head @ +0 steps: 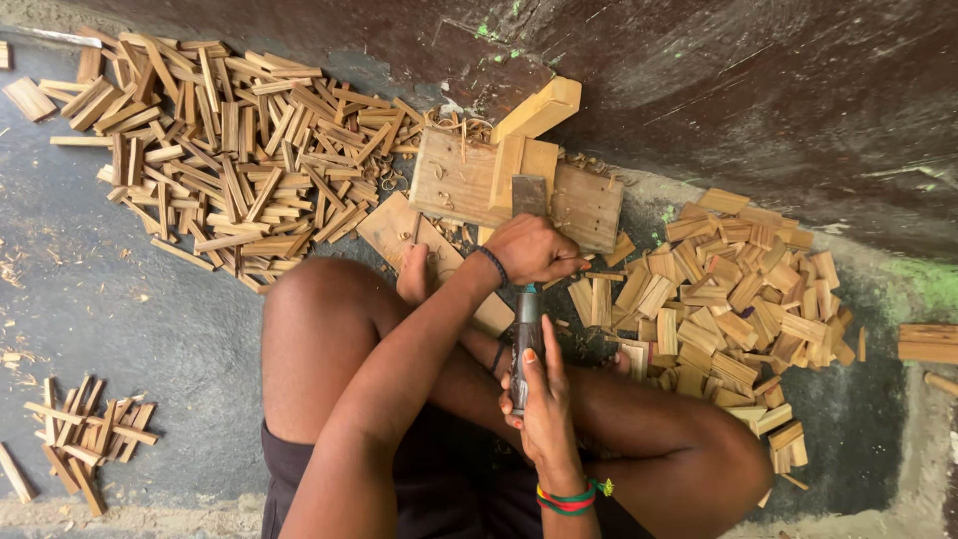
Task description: The person sits on the floor and uses a chisel and mallet to carve small wooden pieces. They repeatedly strike the chisel to shape the wood, occasionally picking up new pieces from a pile and discarding finished ones.
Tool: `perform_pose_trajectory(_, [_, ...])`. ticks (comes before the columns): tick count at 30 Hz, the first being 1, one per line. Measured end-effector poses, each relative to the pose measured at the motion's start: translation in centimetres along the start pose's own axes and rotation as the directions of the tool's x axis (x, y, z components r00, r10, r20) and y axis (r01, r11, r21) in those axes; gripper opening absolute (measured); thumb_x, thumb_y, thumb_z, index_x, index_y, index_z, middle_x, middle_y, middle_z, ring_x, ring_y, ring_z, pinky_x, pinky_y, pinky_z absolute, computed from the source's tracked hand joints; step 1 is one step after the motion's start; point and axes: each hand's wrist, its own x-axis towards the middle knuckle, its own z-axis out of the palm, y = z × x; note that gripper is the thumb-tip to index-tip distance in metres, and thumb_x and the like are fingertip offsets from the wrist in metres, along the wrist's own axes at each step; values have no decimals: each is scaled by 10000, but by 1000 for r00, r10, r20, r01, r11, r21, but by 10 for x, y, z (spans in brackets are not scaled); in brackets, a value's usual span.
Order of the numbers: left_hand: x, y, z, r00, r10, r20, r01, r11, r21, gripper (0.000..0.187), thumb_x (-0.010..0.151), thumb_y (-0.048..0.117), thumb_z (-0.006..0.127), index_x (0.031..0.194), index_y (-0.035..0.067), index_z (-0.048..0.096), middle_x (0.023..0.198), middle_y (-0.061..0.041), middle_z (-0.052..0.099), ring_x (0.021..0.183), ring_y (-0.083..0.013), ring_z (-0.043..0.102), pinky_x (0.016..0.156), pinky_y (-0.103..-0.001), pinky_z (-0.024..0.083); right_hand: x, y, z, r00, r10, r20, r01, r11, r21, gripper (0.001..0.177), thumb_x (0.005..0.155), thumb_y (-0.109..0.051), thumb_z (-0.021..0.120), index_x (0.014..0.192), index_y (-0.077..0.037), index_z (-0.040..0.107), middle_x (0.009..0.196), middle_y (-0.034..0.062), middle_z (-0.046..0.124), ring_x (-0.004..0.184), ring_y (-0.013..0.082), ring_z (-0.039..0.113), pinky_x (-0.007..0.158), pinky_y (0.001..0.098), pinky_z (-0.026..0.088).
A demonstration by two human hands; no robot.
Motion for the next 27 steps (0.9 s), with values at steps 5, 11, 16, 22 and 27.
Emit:
perform_pose_trajectory(5, [1,-7,-2,1000,5,5,-5,1000,19,464,935,424,705,602,107,642,567,-118,623,549,-349,625,535,-468,477,5,2,8,999,-32,15,32,999,3,658,1012,-322,493,1621,-328,240,713,54,555,424,95,476,334,205,341])
perform_pose_trajectory(11, [23,-29,-4,1000,22,6,-23,999,30,400,937,415,679,644,142,672,620,-85,669,548,-316,644,546,-456,497,32,-15,13,999,-48,10,48,999,-1,661,1005,-320,492,1618,-328,246,692,53,569,424,99,488,329,210,343])
perform_pose_trajectory(16, [45,-50,-15,999,-16,44,11,995,100,449,941,416,697,613,114,642,586,-95,660,551,-313,654,571,-455,507,48,-28,26,1000,-23,-14,23,998,-60,664,1004,-333,504,1614,-395,250,696,47,570,428,92,483,334,206,337])
perform_pose_trajectory(22, [34,-48,-8,1000,-16,-24,17,997,72,410,936,432,701,676,116,697,646,-99,692,618,-339,673,590,-474,516,50,-16,20,997,-77,23,77,997,25,659,1003,-338,520,1606,-400,262,709,52,576,418,91,475,327,211,345])
perform_pose_trajectory(27, [37,-30,-14,991,102,-83,-89,984,156,371,944,443,685,757,128,747,677,-118,699,636,-353,679,601,-475,527,49,-22,8,985,-150,84,142,985,97,606,1032,-330,512,1607,-350,322,731,69,593,434,91,490,338,206,351])
